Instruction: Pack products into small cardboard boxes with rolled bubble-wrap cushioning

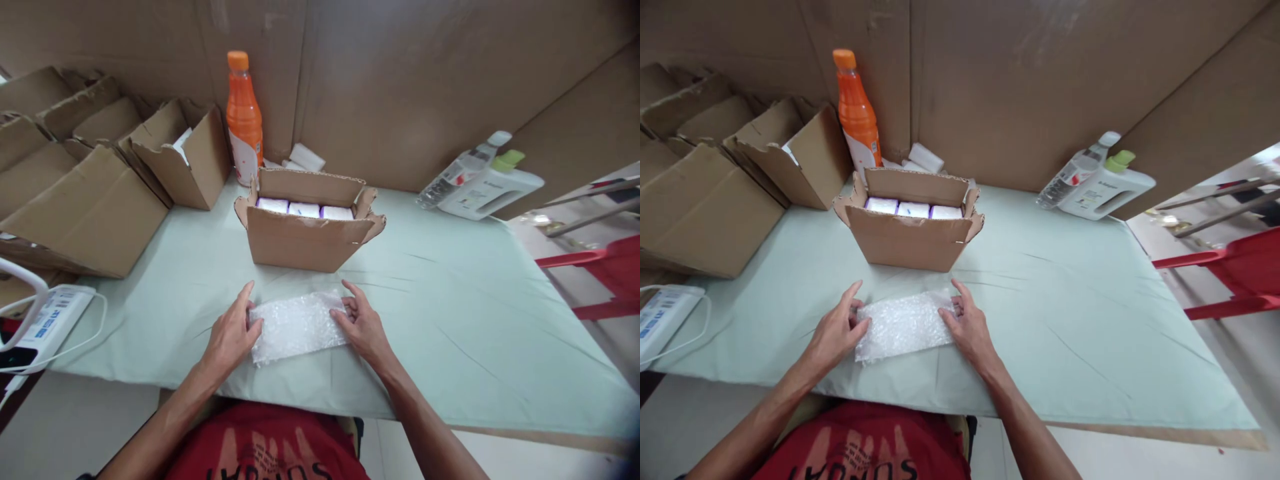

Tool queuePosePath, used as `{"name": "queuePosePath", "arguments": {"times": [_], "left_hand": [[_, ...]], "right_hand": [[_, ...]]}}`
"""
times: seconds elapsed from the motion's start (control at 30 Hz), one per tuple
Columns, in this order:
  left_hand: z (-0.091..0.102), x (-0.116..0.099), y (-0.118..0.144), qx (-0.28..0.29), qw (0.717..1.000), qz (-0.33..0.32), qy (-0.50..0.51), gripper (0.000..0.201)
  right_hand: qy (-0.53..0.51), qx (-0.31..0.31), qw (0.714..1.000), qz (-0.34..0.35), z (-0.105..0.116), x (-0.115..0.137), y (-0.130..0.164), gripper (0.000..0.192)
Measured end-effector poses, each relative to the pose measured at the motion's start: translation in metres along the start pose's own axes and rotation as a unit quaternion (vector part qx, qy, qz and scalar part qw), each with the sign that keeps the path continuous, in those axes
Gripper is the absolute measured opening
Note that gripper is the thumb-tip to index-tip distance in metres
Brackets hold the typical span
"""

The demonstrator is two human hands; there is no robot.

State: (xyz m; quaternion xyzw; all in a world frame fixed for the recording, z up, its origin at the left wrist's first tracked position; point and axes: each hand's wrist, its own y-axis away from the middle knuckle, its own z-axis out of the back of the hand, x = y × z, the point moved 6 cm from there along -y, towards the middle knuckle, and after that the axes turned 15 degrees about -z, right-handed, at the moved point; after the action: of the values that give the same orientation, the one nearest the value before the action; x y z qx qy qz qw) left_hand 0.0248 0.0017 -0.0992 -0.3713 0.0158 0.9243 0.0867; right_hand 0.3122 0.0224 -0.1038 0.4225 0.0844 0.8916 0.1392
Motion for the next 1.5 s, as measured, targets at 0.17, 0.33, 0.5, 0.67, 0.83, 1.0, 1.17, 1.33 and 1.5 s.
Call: {"name": "queuePosePath", "arguments": {"times": [0.17, 0.33, 0.5, 0.67, 0.83, 1.0, 1.17, 1.33, 1.5], "left_hand": [[0.005, -0.009, 0.011, -0.090, 0.991, -0.054, 0.078, 0.050], [0.091, -0.077, -0.026, -0.212, 0.952, -0.171, 0.140, 0.042], [0.167, -0.144, -0.127, -0.284, 0.906, -0.315, 0.002, 0.034], [0.135, -0.139, -0.214, 0.002, 0.932, -0.299, -0.206, 0.034], [0.109, -0.117, -0.237, 0.138, 0.898, -0.247, -0.337, 0.030], [0.099, -0.111, -0.251, 0.194, 0.897, -0.227, -0.327, 0.018], [0.120, -0.124, -0.249, 0.170, 0.911, -0.231, -0.296, 0.017], [0.132, -0.143, -0.238, 0.158, 0.936, -0.280, -0.139, 0.031], [0.090, -0.116, -0.236, 0.363, 0.910, -0.172, -0.100, 0.029]], "right_hand": [[-0.007, 0.017, 0.993, 0.118, 0.012, 0.024, 0.010, 0.032], [-0.083, -0.091, 0.957, 0.262, 0.080, 0.100, 0.013, 0.008], [-0.078, -0.172, 0.934, 0.304, 0.138, 0.177, -0.042, 0.017], [0.223, -0.027, 0.952, 0.207, 0.119, 0.205, -0.106, 0.012], [0.510, -0.016, 0.845, 0.161, 0.094, 0.217, -0.116, 0.020], [0.543, 0.061, 0.817, 0.182, 0.077, 0.220, -0.129, 0.013], [0.505, 0.103, 0.835, 0.192, 0.083, 0.216, -0.145, 0.008], [0.459, 0.212, 0.851, 0.141, 0.080, 0.208, -0.160, 0.011], [0.477, 0.240, 0.840, 0.097, 0.082, 0.213, -0.150, 0.012]]}}
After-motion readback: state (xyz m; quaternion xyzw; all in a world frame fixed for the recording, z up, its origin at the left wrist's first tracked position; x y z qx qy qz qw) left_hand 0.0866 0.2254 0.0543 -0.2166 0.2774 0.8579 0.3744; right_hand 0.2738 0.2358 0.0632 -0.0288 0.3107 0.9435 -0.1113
